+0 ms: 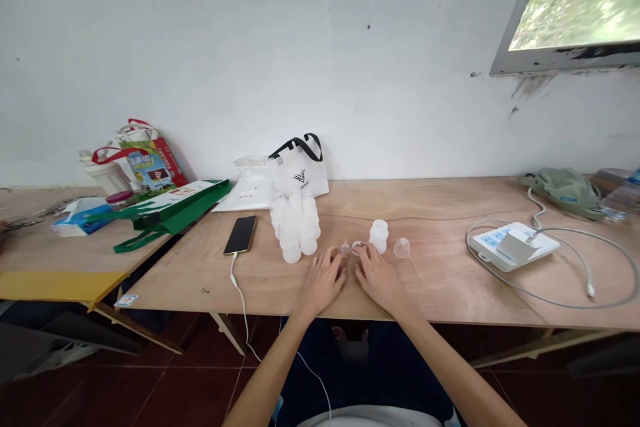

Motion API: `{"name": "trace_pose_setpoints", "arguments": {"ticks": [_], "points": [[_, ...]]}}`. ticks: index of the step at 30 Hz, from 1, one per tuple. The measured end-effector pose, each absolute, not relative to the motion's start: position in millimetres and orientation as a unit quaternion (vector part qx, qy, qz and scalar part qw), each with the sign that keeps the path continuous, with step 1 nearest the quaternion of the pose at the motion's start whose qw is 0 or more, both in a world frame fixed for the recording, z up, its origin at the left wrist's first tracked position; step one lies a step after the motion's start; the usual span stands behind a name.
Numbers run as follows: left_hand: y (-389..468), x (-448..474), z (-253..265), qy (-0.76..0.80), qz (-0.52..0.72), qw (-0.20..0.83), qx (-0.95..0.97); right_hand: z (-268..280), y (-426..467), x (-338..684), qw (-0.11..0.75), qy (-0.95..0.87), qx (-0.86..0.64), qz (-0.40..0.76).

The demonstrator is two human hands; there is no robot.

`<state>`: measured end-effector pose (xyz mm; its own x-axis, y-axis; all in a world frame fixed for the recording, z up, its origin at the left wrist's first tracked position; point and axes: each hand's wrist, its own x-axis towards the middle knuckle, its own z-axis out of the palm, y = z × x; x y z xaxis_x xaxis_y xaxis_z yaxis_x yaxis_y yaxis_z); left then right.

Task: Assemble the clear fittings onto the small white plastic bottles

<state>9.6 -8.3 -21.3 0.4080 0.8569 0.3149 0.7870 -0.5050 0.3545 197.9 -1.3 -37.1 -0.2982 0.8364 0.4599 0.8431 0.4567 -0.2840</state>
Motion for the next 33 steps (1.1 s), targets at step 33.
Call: {"name": "trace_pose_setpoints", "arguments": {"ticks": [33], "points": [[-1.8,8.8,-30.1,0.510,0.299,0.121,0.798,-28.6,-4.0,197.6,0.362,-0.811,-0.446,0.111]]}}
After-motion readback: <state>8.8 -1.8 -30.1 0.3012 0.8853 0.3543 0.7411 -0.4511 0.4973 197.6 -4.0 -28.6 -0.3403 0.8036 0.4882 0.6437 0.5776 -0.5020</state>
